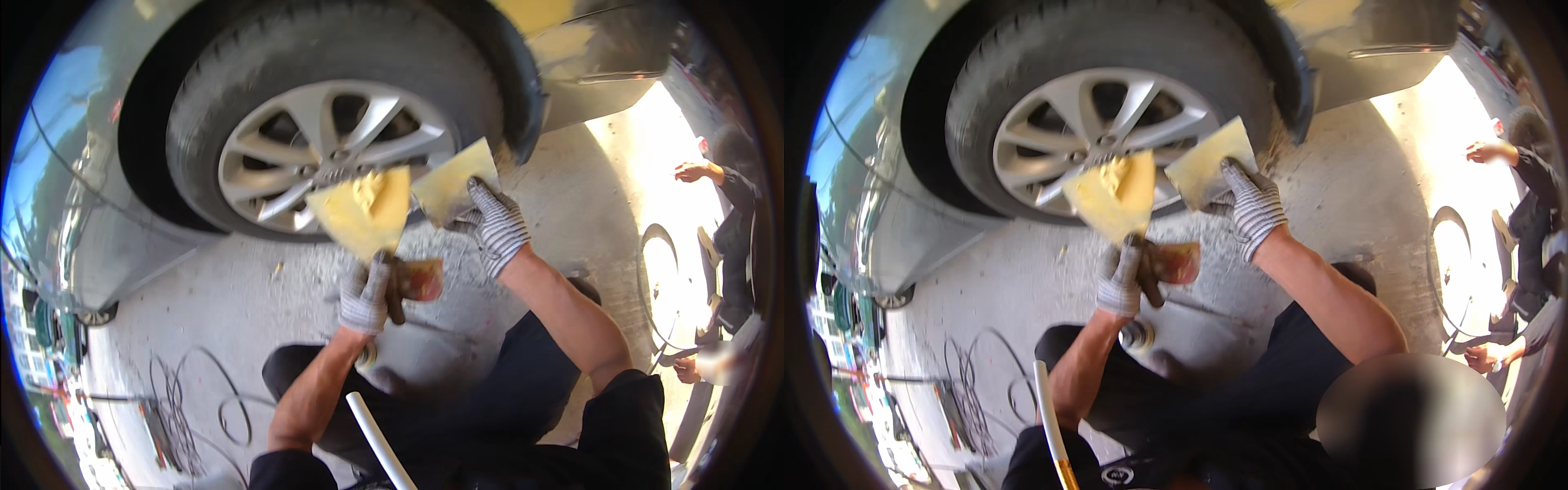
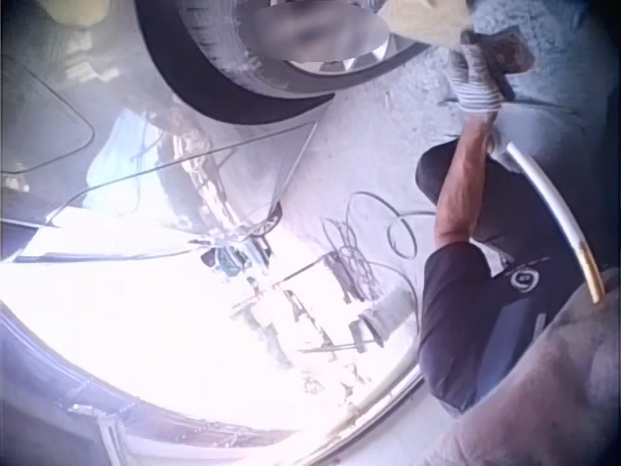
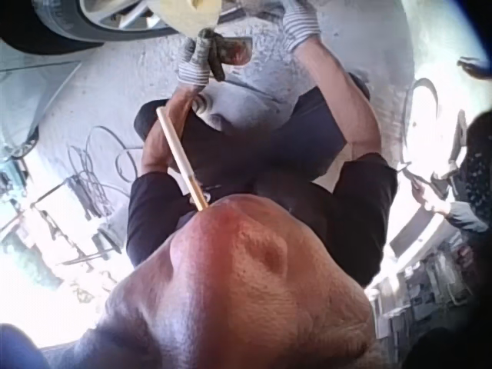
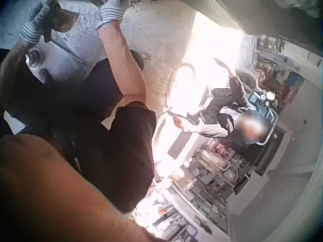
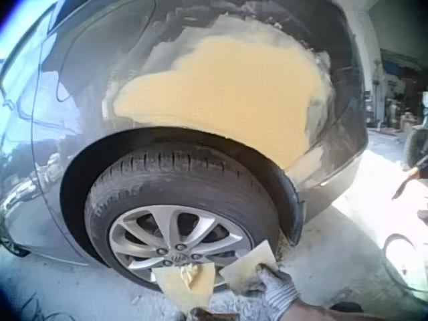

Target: The person applies a yellow body filler to the wheel arch of a silver car using a putty knife and smooths it with a sanding block. The person repeatedly spreads and sands the filler around the wheel arch area.

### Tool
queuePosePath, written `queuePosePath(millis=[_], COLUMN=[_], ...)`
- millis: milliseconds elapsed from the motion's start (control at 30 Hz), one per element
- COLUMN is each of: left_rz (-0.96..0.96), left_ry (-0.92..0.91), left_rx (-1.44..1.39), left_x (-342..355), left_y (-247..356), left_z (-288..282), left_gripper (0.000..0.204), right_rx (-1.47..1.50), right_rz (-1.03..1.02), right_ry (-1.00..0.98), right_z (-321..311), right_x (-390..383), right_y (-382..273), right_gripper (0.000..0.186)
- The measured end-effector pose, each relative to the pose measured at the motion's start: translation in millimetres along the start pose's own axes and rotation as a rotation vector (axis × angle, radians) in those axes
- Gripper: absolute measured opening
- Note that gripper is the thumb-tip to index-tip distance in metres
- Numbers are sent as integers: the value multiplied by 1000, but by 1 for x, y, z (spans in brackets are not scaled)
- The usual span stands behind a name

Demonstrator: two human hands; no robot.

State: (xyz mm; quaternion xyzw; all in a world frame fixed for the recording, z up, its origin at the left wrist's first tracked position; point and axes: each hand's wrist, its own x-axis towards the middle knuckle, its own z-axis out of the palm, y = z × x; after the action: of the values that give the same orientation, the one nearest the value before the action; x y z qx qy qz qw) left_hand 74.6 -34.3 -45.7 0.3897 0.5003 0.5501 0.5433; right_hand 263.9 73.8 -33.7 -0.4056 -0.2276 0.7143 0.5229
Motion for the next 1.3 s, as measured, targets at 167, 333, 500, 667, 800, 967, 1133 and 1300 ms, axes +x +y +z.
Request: queuePosePath(millis=[167, 333, 500, 667, 800, 967, 1133, 1300], left_rz=[-12, -21, 31, 107, 86, 61, 24, 40], left_ry=[120, 119, 61, -80, -35, -48, 14, -89], left_rx=[24, 83, 102, 64, 128, 193, 228, 227], left_x=[-2, -2, -2, 2, -3, -14, -24, -9], left_y=[5, 29, 44, 64, 84, 118, 144, 148], left_z=[-3, 31, 45, 63, 81, 104, 107, 93], left_gripper=[39, 36, 35, 28, 24, 25, 30, 29], right_rx=[49, -64, 18, -44, -312, -724, -1113, -1454], right_rz=[-91, -389, -552, -532, -726, -1109, -1689, -1886], right_ry=[36, -36, -35, -51, -39, -88, -199, -163], right_z=[-20, -40, -48, -69, -81, -77, -61, -37], right_x=[13, -1, -19, -28, -29, -47, -49, -61], right_y=[-33, -58, -89, -113, -125, -148, -177, -197], right_gripper=[22, 19, 17, 18, 15, 19, 25, 27])
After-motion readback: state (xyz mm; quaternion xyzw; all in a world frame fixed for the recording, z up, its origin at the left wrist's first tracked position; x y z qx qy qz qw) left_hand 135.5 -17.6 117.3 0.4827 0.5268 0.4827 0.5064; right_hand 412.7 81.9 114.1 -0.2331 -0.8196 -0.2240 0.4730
